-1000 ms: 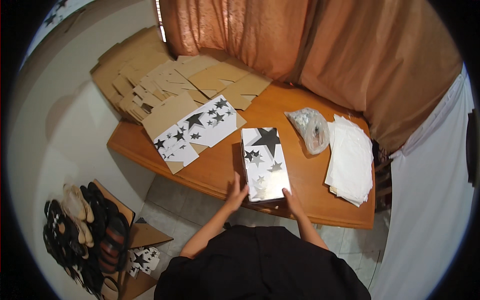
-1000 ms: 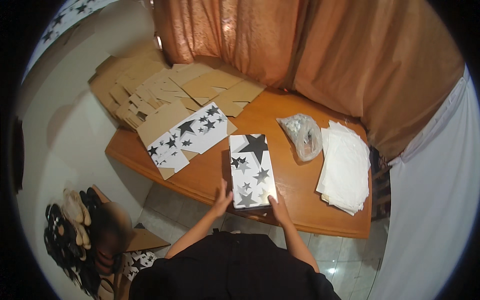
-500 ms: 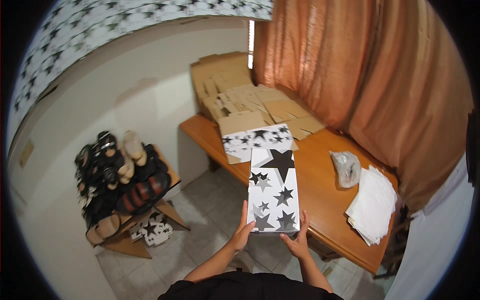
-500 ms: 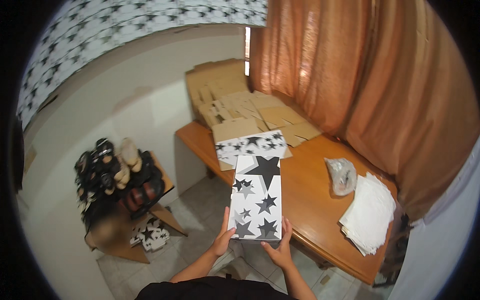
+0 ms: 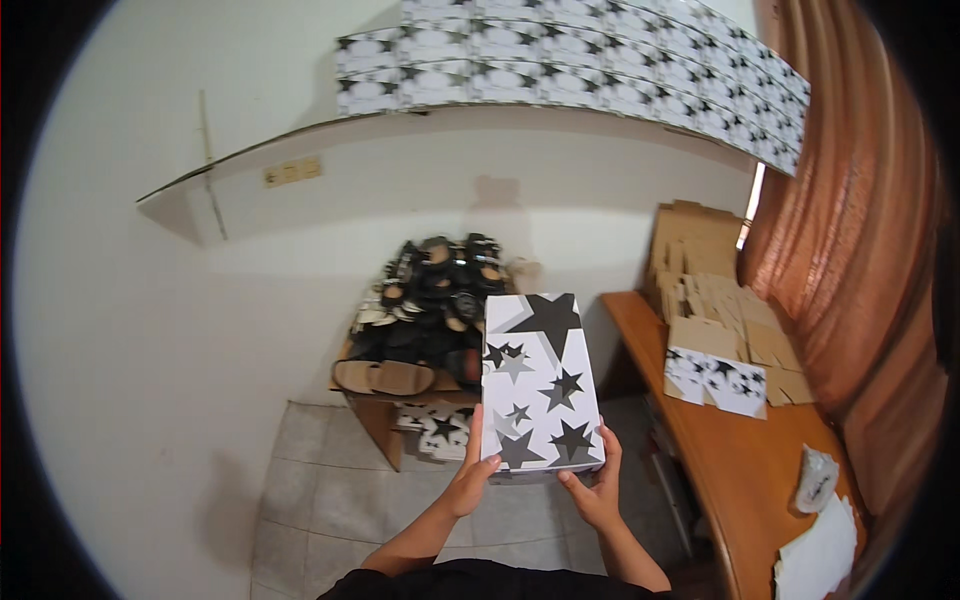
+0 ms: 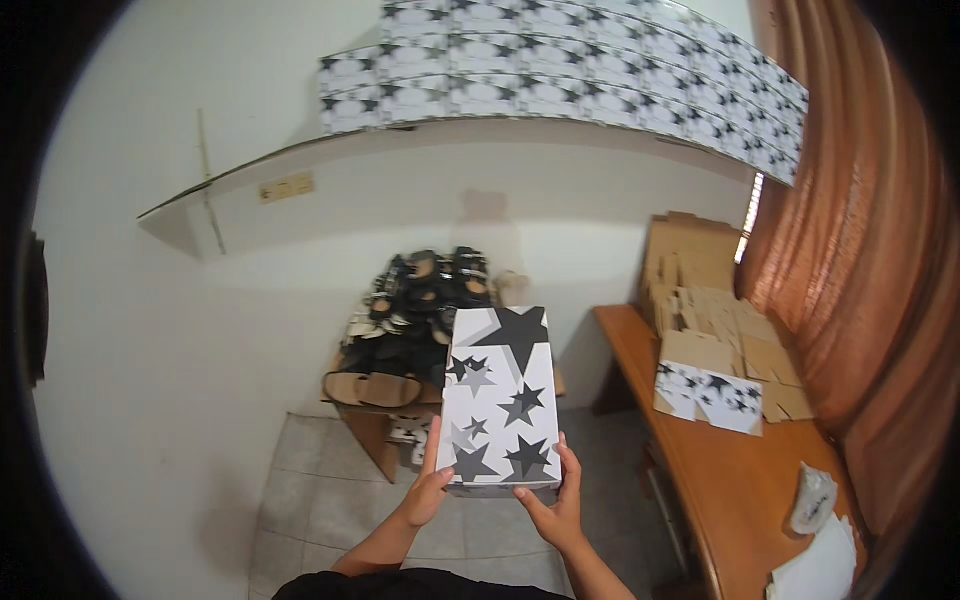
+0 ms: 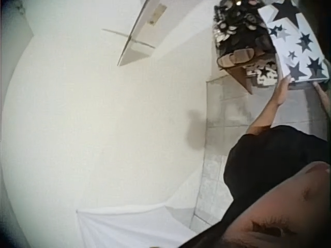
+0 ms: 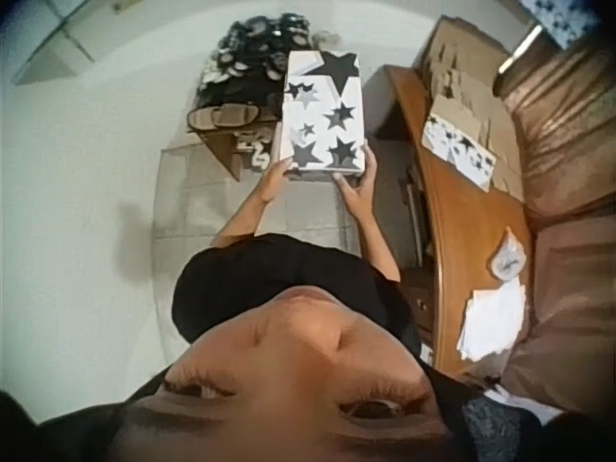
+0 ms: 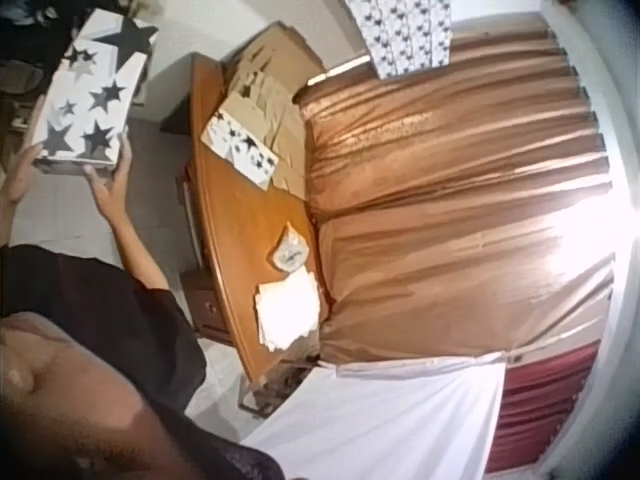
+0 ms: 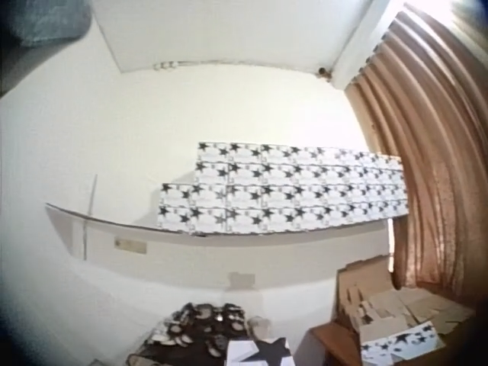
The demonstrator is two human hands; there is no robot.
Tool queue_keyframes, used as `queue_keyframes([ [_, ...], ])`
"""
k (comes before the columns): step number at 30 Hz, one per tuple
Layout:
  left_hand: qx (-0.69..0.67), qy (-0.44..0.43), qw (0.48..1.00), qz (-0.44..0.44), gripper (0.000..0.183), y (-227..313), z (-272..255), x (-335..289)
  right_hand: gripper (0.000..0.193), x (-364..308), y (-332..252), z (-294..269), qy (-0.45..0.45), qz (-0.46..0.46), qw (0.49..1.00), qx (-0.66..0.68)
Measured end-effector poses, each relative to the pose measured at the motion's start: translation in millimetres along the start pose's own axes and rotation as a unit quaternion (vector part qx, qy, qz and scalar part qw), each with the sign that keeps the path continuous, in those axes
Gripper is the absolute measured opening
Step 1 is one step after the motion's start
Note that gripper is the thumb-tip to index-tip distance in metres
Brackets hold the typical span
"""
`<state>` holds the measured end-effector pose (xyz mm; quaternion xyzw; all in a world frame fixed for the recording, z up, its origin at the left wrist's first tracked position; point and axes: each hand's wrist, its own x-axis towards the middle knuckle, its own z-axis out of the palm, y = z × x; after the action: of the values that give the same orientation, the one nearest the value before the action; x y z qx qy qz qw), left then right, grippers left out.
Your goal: Folding flat cardboard templates into shoe boxes and stacking them on a storage shelf.
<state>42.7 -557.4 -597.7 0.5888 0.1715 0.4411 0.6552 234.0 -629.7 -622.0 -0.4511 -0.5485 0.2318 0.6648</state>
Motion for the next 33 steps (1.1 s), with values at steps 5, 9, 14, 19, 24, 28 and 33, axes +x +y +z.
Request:
queue_keyframes([
  [5, 0.013, 0.043, 0.994, 0.104, 0.080, 66, -114, -3, 0.082, 63, -6, 132, -0.065, -0.074, 0.994, 0.038],
  [9, 0.088, 0.044, 0.980, 0.171, 0.087, 139, -184, 8, 0.078, 115, -32, 221, -0.053, -0.166, 0.983, 0.065],
  [14, 0.094, 0.011, 0.965, 0.244, 0.106, 212, -244, 67, 0.078, 202, -60, 290, -0.022, -0.267, 0.961, 0.062],
  [19, 0.242, -0.013, 0.894, 0.377, 0.117, 286, -287, 139, 0.075, 300, -107, 333, -0.032, -0.344, 0.929, 0.130],
  [24, 0.269, 0.000, 0.869, 0.415, 0.106, 375, -305, 221, 0.080, 397, -155, 352, -0.028, -0.435, 0.896, 0.085],
  [28, 0.311, 0.033, 0.842, 0.441, 0.092, 427, -316, 265, 0.083, 461, -182, 360, -0.041, -0.468, 0.881, 0.055],
  [33, 0.302, 0.031, 0.794, 0.527, 0.087, 470, -328, 327, 0.080, 541, -212, 362, -0.018, -0.551, 0.835, 0.006],
])
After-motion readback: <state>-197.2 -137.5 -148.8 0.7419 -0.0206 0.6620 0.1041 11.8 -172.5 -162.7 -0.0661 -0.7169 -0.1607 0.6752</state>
